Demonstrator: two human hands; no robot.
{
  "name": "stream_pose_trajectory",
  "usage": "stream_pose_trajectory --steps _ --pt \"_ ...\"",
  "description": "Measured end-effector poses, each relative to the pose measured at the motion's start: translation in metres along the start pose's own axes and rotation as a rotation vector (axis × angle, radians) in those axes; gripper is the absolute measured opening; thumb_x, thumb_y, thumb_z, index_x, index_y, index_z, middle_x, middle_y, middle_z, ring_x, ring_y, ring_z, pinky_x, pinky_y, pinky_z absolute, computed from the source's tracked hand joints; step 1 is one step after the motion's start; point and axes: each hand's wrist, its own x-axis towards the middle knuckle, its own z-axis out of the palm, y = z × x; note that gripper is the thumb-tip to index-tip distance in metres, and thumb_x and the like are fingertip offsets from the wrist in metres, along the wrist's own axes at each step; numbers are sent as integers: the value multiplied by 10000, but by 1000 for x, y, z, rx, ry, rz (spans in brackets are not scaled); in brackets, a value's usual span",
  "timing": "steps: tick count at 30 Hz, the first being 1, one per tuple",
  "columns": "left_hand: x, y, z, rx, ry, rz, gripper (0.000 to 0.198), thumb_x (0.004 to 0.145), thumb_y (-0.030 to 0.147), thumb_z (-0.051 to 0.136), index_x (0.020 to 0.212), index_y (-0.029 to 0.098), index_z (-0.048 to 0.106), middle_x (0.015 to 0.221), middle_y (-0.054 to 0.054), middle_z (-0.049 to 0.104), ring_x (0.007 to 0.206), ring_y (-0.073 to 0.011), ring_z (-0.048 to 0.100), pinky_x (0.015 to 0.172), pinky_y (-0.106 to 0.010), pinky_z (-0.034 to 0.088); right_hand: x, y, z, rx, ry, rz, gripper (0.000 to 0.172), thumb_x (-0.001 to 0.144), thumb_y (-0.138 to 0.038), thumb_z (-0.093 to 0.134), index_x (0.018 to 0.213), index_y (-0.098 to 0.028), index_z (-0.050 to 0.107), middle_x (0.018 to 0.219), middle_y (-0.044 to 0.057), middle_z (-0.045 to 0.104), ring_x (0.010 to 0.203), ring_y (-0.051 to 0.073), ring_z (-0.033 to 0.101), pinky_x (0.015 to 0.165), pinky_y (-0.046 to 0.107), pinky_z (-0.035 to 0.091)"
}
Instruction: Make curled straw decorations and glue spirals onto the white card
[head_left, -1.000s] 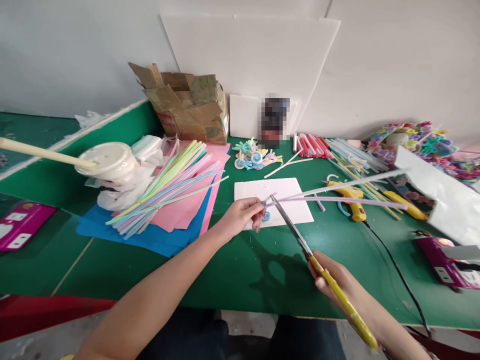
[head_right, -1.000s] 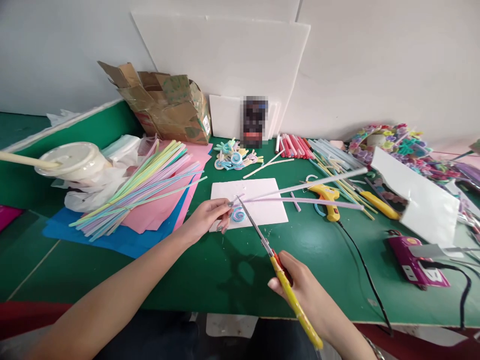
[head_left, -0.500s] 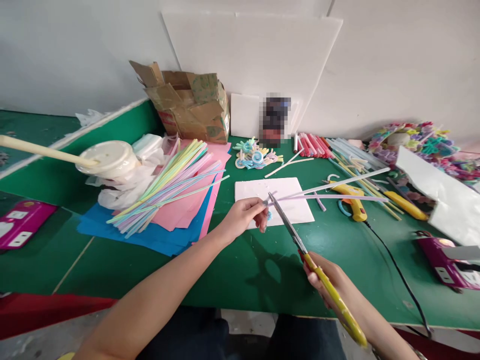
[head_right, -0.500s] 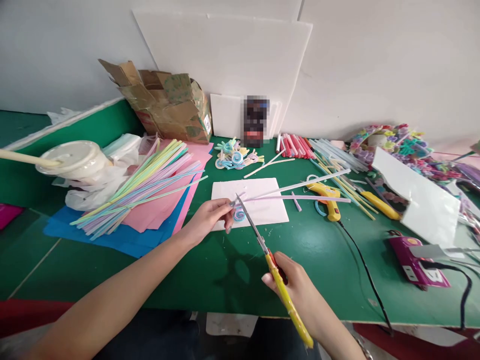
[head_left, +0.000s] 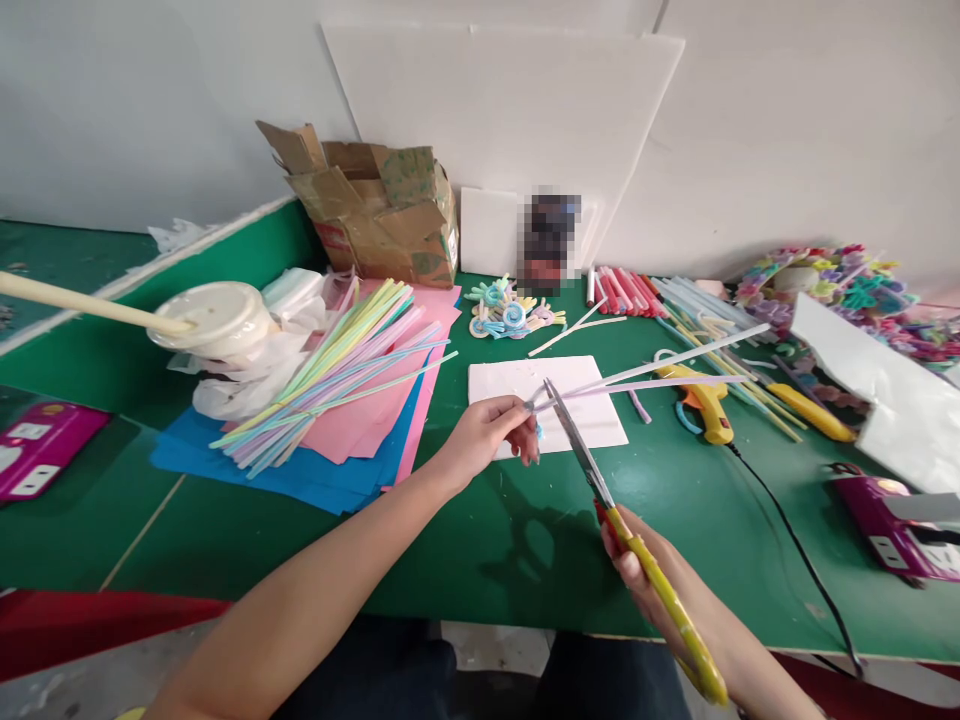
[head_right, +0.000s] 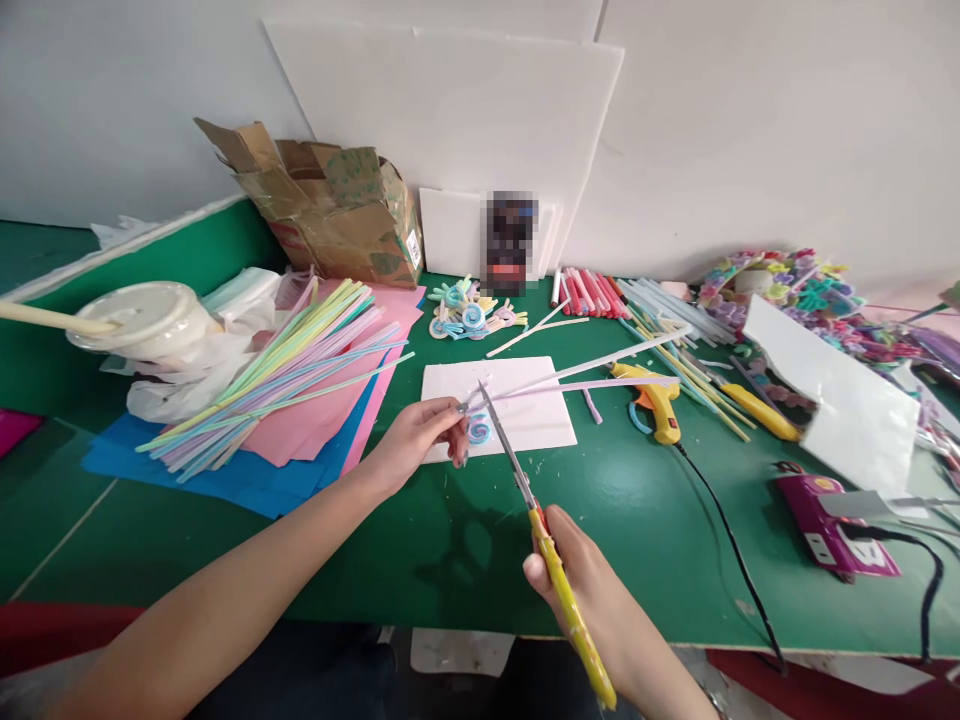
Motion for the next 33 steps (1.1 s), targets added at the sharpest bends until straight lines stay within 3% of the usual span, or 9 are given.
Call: stream_pose_trajectory --steps 9,20,28,33 --pt "-1 2 0 20 -3 -2 228 837 252 458 639 157 520 486 12 592 449 -91 538 530 -230 381 0 -6 -3 4 -23 34 575 785 -759 242 691 -211 387 687 2 422 595 134 370 535 271 358" --pt "0 3 -1 41 19 -7 241 821 282 482 611 166 505 459 23 561 456 -90 523 556 -235 411 7 0 -1 98 -106 223 557 771 -771 278 675 -223 308 619 -49 297 526 95 291 442 234 260" --pt "1 3 -1 41 58 -13 227 806 275 484 613 161 516 448 20 562 444 -91 523 531 -231 399 8 2 -4 34 -110 142 511 829 -703 266 681 -218 330 623 -33 365 545 106 339 471 243 294" --pt "1 3 0 42 70 -20 231 808 297 490 625 159 518 458 14 572 443 -95 535 515 -230 380 2 0 -3 -39 -42 27 518 833 -694 251 707 -212 389 691 1 448 600 136 394 559 283 369"
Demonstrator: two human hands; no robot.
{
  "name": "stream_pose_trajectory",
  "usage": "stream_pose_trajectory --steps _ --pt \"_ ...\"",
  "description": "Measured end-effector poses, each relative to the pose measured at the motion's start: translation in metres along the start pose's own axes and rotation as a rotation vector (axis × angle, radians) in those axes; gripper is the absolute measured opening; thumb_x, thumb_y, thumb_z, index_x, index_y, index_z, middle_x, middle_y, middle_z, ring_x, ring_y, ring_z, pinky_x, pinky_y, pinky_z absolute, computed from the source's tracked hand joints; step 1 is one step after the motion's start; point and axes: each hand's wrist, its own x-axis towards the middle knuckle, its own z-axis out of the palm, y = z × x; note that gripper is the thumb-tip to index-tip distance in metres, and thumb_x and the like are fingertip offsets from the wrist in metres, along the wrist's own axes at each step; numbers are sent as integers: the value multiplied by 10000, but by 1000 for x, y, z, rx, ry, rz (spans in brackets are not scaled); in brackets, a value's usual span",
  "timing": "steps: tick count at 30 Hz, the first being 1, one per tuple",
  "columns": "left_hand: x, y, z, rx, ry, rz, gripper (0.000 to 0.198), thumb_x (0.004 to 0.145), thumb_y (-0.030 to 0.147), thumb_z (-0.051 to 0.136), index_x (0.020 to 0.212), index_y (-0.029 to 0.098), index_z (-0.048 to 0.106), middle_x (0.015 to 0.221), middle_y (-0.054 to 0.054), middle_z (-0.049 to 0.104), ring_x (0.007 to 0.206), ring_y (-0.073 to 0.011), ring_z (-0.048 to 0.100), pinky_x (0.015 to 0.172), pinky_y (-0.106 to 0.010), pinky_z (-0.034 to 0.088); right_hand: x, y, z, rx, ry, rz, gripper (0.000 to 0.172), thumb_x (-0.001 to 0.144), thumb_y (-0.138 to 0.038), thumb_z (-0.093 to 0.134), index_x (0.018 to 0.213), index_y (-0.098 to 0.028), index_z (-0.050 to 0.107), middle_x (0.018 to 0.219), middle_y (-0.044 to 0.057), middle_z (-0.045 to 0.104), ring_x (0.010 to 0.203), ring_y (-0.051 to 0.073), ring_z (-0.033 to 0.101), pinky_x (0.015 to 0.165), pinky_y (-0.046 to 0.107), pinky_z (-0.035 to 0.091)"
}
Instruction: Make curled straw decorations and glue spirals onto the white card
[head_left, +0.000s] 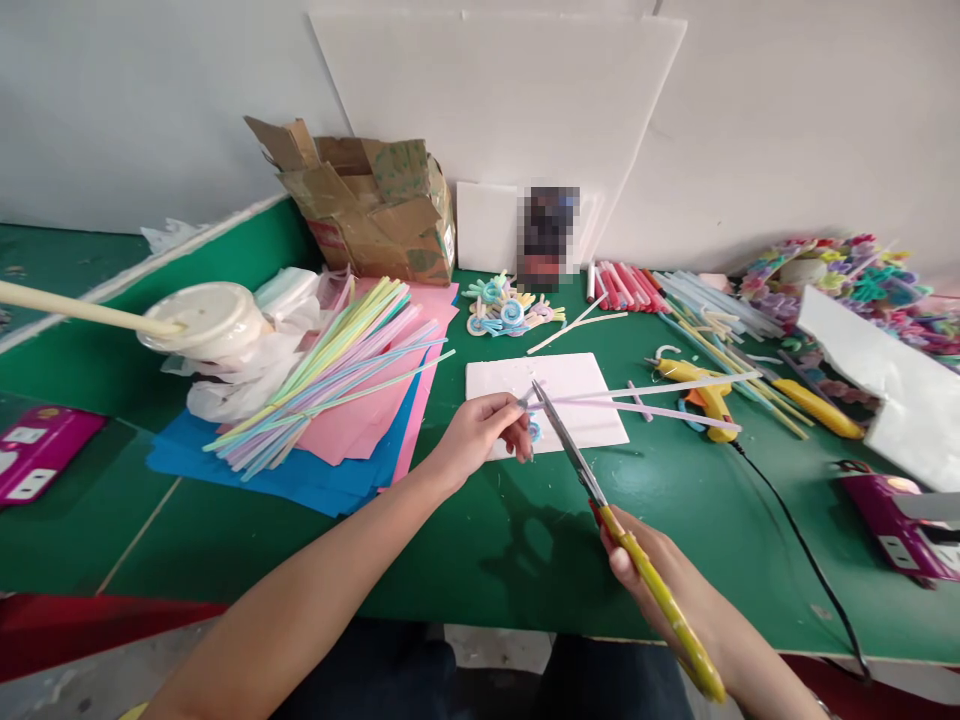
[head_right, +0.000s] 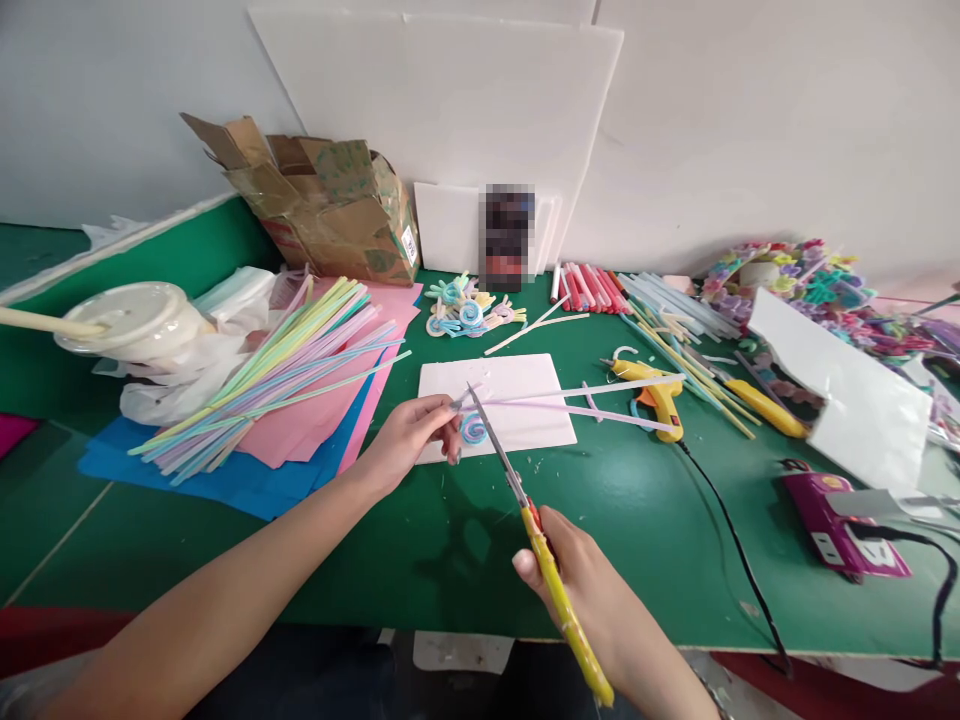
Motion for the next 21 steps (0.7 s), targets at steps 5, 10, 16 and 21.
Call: stream_pose_trajectory --steps 5,10,16,21 --pt "-1 2 1 -7 1 -3 233 814 310 499 635 161 517 465 10 578 445 -100 541 520 -236 385 -1 -3 -1 -25 15 1 516 821 -702 269 708 -217 405 694 12 476 603 149 418 566 298 394" --pt "-2 2 1 -9 0 -2 228 819 284 489 628 161 518 478 1 595 457 -106 553 525 -238 390 0 -4 -2 -32 10 19 529 816 -713 260 689 -217 391 678 2 455 589 141 394 554 290 373" --pt "-1 0 1 -4 -19 1 218 815 268 475 628 163 513 484 0 607 456 -100 558 527 -230 391 3 -4 0 3 23 12 540 811 -722 267 660 -212 362 650 -15 416 570 119 349 525 262 335" --pt "-1 0 1 1 -25 -9 213 812 270 470 630 166 512 483 3 602 464 -100 559 534 -231 393 7 -3 2 97 -21 90 525 799 -718 320 654 -214 350 591 -36 357 520 101 326 443 236 296"
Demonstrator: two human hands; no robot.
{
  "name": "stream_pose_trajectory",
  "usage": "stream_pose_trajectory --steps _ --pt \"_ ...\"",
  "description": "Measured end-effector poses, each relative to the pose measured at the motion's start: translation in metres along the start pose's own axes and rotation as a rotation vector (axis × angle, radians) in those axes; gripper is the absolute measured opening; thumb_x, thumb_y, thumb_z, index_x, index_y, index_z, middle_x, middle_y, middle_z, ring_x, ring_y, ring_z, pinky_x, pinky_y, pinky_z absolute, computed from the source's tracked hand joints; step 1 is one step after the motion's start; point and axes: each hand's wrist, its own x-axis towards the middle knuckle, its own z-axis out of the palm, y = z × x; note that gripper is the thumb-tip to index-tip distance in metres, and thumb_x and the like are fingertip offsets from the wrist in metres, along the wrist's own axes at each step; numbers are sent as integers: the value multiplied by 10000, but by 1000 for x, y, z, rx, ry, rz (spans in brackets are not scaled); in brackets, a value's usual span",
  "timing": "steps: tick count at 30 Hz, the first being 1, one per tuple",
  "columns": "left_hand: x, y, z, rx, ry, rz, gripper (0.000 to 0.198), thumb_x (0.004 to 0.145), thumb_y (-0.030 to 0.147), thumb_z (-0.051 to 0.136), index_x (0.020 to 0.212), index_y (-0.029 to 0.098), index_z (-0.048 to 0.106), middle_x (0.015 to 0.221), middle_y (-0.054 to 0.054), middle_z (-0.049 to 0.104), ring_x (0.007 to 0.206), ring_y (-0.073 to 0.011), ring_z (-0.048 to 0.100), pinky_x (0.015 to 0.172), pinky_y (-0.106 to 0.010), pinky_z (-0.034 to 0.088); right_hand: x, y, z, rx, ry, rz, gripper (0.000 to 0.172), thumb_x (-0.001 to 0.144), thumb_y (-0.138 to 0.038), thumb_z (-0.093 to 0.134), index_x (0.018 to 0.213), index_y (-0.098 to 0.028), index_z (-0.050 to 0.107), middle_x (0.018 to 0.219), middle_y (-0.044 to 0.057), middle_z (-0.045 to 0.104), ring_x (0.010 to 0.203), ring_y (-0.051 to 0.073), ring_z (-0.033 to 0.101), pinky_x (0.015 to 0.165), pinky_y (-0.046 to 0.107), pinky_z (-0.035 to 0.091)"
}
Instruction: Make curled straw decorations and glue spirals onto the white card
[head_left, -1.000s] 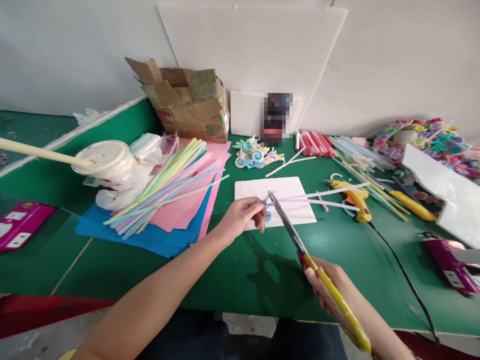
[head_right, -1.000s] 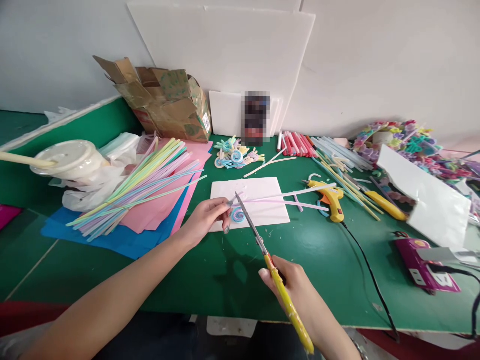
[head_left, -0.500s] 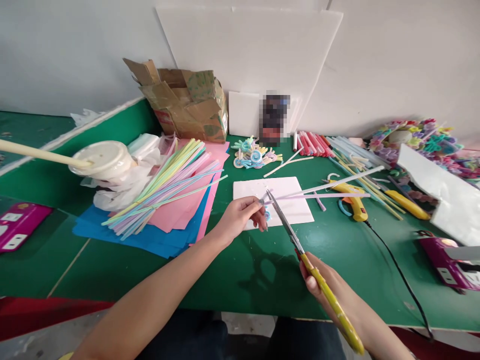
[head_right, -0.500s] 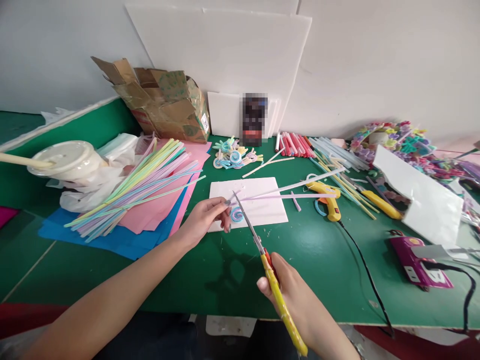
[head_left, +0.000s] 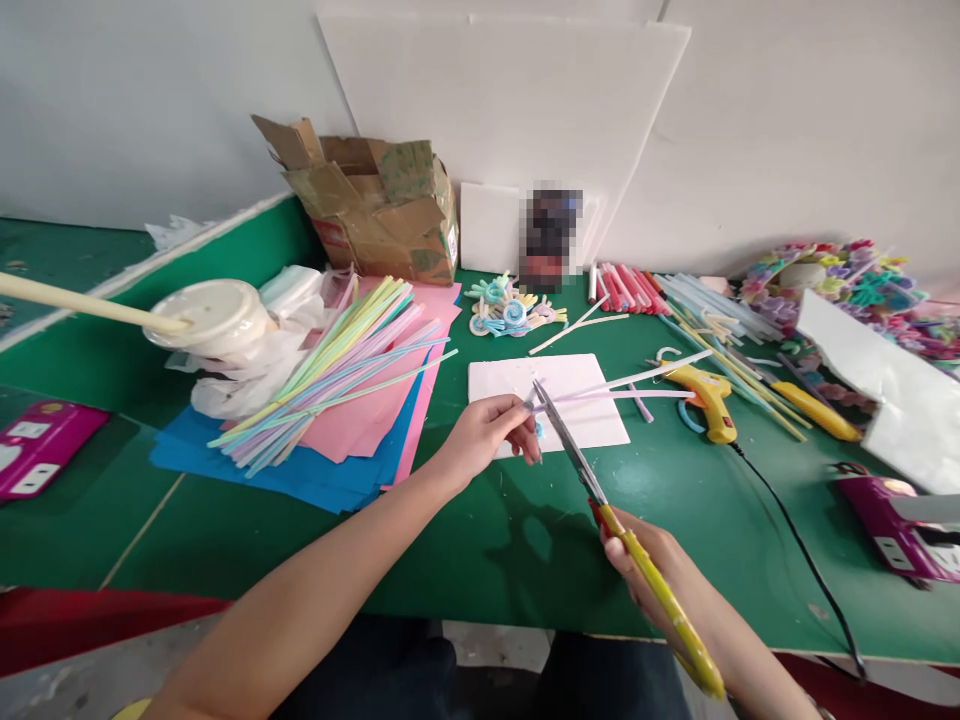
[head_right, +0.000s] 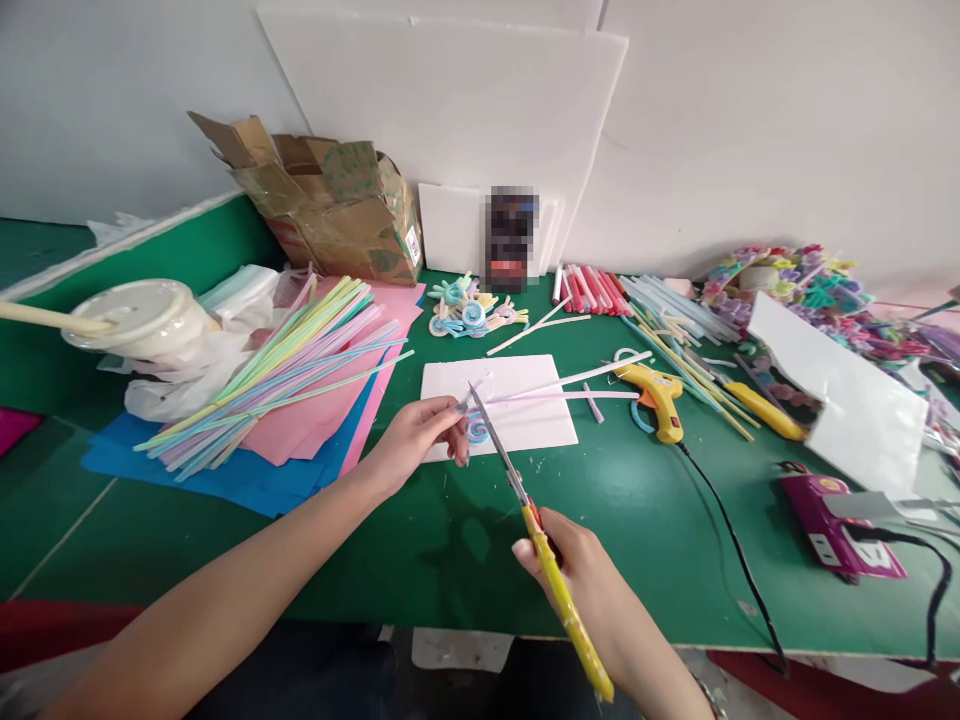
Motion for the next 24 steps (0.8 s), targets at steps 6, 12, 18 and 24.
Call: stream_pose_trajectory --steps 6,12,18,24 --pt "0 0 -1 -2 14 -8 225 799 299 490 617 168 505 458 10 576 454 -102 543 526 -234 393 1 1 3 56 19 67 488 804 -669 395 627 -219 328 537 -49 332 469 85 322 398 220 274" --pt "3 -2 -3 -44 20 -37 235 778 335 518 614 166 506 458 18 570 434 -92 526 518 -227 401 7 3 6 48 93 102 528 777 -694 391 552 -227 290 467 -37 350 408 81 313 357 228 252" --pt "3 0 -4 -12 51 -37 236 775 348 528 625 168 507 463 16 566 451 -103 535 534 -238 411 1 6 5 224 155 261 545 756 -748 346 592 -228 328 457 -58 347 355 73 310 345 218 266" --pt "9 -3 -9 81 177 20 244 790 360 524 637 170 522 485 23 567 495 -113 548 615 -261 442 -8 33 -32 -239 469 222 495 688 -709 497 577 -228 462 457 -18 447 427 136 420 420 254 344"
